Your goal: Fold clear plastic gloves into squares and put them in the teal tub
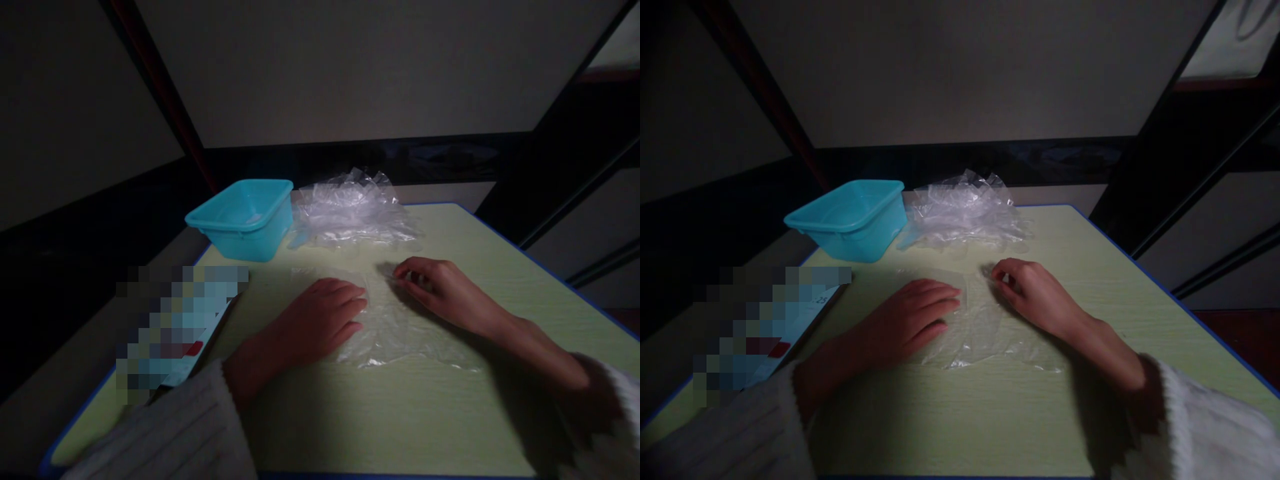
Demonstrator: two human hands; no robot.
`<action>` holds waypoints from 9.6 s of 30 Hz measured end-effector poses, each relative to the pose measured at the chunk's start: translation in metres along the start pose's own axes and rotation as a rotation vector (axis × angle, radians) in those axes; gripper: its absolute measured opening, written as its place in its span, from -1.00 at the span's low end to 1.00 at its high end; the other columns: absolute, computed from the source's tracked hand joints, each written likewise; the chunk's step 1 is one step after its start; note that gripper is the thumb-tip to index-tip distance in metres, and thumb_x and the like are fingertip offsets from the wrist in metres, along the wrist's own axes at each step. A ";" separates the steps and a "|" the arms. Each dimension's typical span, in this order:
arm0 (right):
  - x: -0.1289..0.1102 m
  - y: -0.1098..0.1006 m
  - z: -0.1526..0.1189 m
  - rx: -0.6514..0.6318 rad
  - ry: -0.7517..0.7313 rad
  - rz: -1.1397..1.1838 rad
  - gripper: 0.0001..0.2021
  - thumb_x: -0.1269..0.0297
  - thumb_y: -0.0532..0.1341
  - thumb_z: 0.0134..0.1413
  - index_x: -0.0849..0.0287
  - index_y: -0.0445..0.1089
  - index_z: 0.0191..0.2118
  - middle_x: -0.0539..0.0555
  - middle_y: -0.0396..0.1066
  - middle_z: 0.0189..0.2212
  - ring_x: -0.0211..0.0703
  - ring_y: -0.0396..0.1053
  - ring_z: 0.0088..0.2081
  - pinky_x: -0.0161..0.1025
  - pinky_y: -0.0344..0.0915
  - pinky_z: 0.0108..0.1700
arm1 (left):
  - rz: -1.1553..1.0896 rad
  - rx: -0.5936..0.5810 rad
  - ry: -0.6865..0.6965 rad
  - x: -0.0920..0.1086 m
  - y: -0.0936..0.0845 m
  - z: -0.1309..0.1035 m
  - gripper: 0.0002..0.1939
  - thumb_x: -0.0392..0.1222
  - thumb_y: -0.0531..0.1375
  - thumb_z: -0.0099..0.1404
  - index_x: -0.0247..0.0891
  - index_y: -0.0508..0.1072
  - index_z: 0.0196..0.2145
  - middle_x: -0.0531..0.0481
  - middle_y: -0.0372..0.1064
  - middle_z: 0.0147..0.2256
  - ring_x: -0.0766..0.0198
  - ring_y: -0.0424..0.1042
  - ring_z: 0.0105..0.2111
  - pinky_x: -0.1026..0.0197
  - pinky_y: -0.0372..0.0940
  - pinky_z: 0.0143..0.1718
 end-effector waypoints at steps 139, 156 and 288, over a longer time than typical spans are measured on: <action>0.018 0.021 0.007 -0.001 0.578 1.300 -0.81 0.14 0.04 0.11 0.15 0.22 -0.31 0.03 0.44 -0.56 -0.22 0.40 -0.58 -0.29 0.27 -0.53 | -1.096 0.047 -0.831 -0.074 0.015 -0.017 -0.90 -0.25 0.18 0.04 -0.35 0.37 -0.54 0.02 0.45 -0.53 0.38 0.41 -0.57 0.34 0.24 -0.51; 0.025 0.012 0.001 0.083 0.729 1.095 -0.70 0.38 0.12 0.10 0.16 0.11 -0.03 0.06 0.46 -0.48 -0.25 0.42 -0.53 -0.36 0.36 -0.48 | -0.971 0.228 -1.099 -0.076 0.015 -0.021 -0.84 -0.38 0.12 0.11 -0.29 0.24 -0.58 0.09 0.39 -0.67 0.39 0.36 -0.69 0.41 0.19 -0.63; -0.037 0.051 -0.033 -0.333 -0.331 -0.167 -0.13 -0.19 -0.10 0.10 0.51 -0.22 0.26 0.43 -0.27 0.24 0.10 -0.31 0.26 0.09 -0.15 0.22 | -0.013 -0.295 -0.274 0.001 0.031 -0.015 -0.20 0.11 0.04 0.23 -0.59 -0.09 0.18 -0.45 -0.22 0.23 -0.01 -0.29 0.25 -0.05 -0.14 0.21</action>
Point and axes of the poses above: each hand's wrist, its own z-axis towards the middle knuckle, its own y-axis out of the palm, x = y × z, the point moved 6 cm from there along z, towards the middle knuckle
